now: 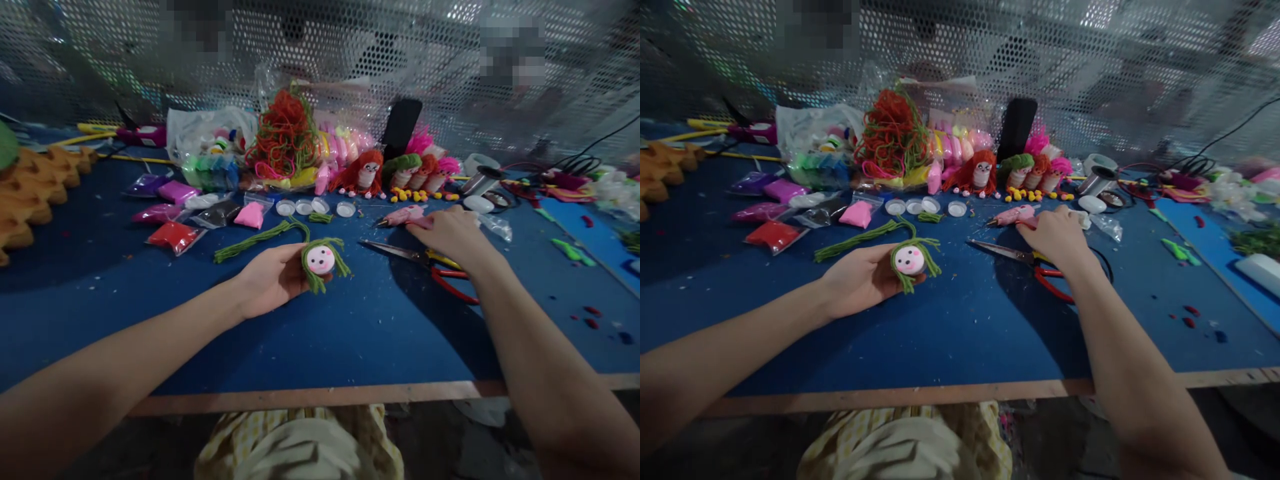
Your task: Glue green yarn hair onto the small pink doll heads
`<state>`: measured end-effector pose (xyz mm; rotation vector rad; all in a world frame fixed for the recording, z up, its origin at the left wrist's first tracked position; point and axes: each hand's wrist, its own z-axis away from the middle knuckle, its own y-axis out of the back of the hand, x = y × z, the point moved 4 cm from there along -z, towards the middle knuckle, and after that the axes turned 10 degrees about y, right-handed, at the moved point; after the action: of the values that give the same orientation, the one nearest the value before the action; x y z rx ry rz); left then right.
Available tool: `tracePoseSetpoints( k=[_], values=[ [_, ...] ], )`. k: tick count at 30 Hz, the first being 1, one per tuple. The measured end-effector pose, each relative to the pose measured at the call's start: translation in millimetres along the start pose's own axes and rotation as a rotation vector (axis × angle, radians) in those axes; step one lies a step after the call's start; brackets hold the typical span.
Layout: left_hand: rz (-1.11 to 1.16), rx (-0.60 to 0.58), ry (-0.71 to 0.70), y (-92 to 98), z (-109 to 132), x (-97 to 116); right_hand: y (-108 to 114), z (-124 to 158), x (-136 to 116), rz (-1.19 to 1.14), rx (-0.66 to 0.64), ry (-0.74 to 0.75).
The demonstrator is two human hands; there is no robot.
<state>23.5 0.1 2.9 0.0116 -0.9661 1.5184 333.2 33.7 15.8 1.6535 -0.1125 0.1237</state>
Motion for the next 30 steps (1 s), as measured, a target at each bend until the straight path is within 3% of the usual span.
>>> tracePoseSetpoints(
  k=[4,6,12,15,18,22,24,27,30],
  values=[
    [-0.009,-0.039,-0.008,3.6,-2.3,-0.7,1.8,0.2,-5.5,-0.041,-0.059,-0.102],
    [0.0,-0.048,-0.015,3.8,-2.5,-0.7,9.1,3.0,-9.4,-0.087,-0.028,-0.158],
    [0.002,0.014,-0.018,-2.1,2.1,0.6,40.8,12.9,-24.9,0.041,0.313,-0.015],
    [0.005,0.037,-0.024,-4.8,4.5,1.5,50.8,17.7,-31.3,0.111,0.399,0.021],
    [-0.003,0.025,-0.031,-6.0,5.6,1.4,56.9,21.9,-36.9,0.09,0.442,-0.025],
    [-0.005,0.024,-0.031,-4.7,5.0,-0.2,56.1,32.0,-43.8,-0.125,0.564,-0.117],
    [-0.007,0.014,-0.036,-4.2,4.0,-0.7,53.4,39.1,-50.3,-0.214,0.691,-0.018],
    [-0.017,-0.019,-0.04,-4.5,2.5,-1.7,50.6,53.2,-63.0,-0.233,0.967,0.315],
    [-0.03,-0.035,-0.053,-4.5,1.8,-2.9,46.6,61.5,-69.8,-0.161,1.072,0.446]
  ],
)
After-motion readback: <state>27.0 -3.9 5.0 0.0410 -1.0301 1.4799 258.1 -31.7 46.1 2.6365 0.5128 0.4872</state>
